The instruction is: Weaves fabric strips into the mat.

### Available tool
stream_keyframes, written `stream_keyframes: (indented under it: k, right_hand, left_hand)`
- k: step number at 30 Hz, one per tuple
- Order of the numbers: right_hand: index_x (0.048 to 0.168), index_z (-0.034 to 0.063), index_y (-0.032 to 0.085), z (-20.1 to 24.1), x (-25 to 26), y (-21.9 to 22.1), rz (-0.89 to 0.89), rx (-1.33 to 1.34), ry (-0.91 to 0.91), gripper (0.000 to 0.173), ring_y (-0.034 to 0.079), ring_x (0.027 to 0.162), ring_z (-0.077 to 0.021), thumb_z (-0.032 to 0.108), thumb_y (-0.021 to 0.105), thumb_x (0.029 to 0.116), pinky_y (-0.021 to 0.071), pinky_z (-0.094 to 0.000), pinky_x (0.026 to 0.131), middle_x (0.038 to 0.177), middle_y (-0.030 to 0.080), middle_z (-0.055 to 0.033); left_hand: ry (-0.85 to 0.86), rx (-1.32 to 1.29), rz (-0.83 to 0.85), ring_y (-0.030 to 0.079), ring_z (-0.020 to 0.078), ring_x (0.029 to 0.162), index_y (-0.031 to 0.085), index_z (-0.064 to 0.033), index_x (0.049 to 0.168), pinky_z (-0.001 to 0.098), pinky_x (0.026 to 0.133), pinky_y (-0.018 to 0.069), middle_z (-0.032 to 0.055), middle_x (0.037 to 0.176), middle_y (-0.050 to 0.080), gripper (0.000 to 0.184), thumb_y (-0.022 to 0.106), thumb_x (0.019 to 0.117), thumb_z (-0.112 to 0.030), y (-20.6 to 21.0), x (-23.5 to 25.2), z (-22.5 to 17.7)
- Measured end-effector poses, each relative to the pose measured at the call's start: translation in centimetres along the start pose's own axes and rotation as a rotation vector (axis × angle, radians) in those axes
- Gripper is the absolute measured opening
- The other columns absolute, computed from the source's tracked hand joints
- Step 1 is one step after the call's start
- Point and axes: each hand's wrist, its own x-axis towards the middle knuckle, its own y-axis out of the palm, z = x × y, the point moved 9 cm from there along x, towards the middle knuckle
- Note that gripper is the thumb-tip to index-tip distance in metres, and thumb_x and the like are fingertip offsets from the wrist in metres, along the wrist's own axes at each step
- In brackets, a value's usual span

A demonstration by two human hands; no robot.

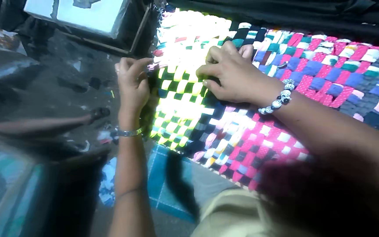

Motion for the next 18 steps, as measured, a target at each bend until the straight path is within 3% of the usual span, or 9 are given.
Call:
stream_keyframes:
  k: [5, 7, 11, 16, 18]
  right_hand:
    - [0.12, 0.024, 0.075, -0.2, 0.1, 0.0, 0.015, 0.014, -0.039, 0.029, 0.049, 0.114, -0.0332, 0.029, 0.054, 0.099, 0.0306, -0.0607, 0.091, 0.107, 0.058, -0.007]
    - [0.12, 0.0178, 0.074, -0.7, -0.2, -0.6, -0.036, 0.097, -0.058, 0.029, 0.052, 0.115, -0.0345, 0.027, 0.055, 0.0996, 0.0332, -0.0605, 0.092, 0.111, 0.061, -0.0102]
    - [0.118, 0.0024, 0.071, -2.2, -0.6, -2.4, -0.269, 0.242, 0.062, 0.029, 0.061, 0.11, -0.0332, 0.006, 0.05, 0.0981, 0.047, -0.0553, 0.092, 0.118, 0.061, -0.0192]
    - [0.122, 0.0026, 0.07, -1.8, -0.1, -1.7, -0.21, 0.149, 0.117, 0.033, 0.057, 0.112, -0.0349, 0.004, 0.049, 0.0961, 0.0406, -0.0582, 0.092, 0.122, 0.054, -0.0201]
    - [0.124, 0.0044, 0.069, -1.7, 0.0, -1.6, -0.189, 0.128, 0.129, 0.034, 0.056, 0.113, -0.0351, 0.006, 0.049, 0.0968, 0.04, -0.059, 0.092, 0.123, 0.053, -0.0192]
  left_hand:
    - [0.097, 0.019, 0.062, 0.054, 0.0412, 0.117, 0.072, -0.0033, 0.121, 0.0526, 0.103, 0.0389, 0.0256, 0.118, 0.062, 0.033, 0.05, 0.0966, -0.002, 1.1, 1.1, -2.0]
    - [0.142, 0.005, 0.098, 0.057, 0.0414, 0.119, 0.072, -0.0025, 0.12, 0.0575, 0.101, 0.0414, 0.0229, 0.12, 0.066, 0.032, 0.051, 0.0963, -0.002, 1.9, 1.4, -3.1]
    - [0.174, 0.068, 0.133, 0.062, 0.0393, 0.118, 0.07, -0.0066, 0.124, 0.063, 0.092, 0.0428, 0.0182, 0.124, 0.069, 0.036, 0.048, 0.0966, 0.0, 3.4, 1.7, -4.4]
    - [0.184, 0.113, 0.189, 0.057, 0.0454, 0.119, 0.069, -0.0146, 0.131, 0.0653, 0.089, 0.0406, 0.021, 0.126, 0.064, 0.046, 0.052, 0.0919, 0.004, 4.0, 1.8, -5.6]
    - [0.181, 0.13, 0.213, 0.054, 0.0461, 0.119, 0.069, -0.0175, 0.128, 0.0653, 0.089, 0.0403, 0.0199, 0.125, 0.062, 0.045, 0.054, 0.0917, 0.003, 4.6, 2.1, -6.2]
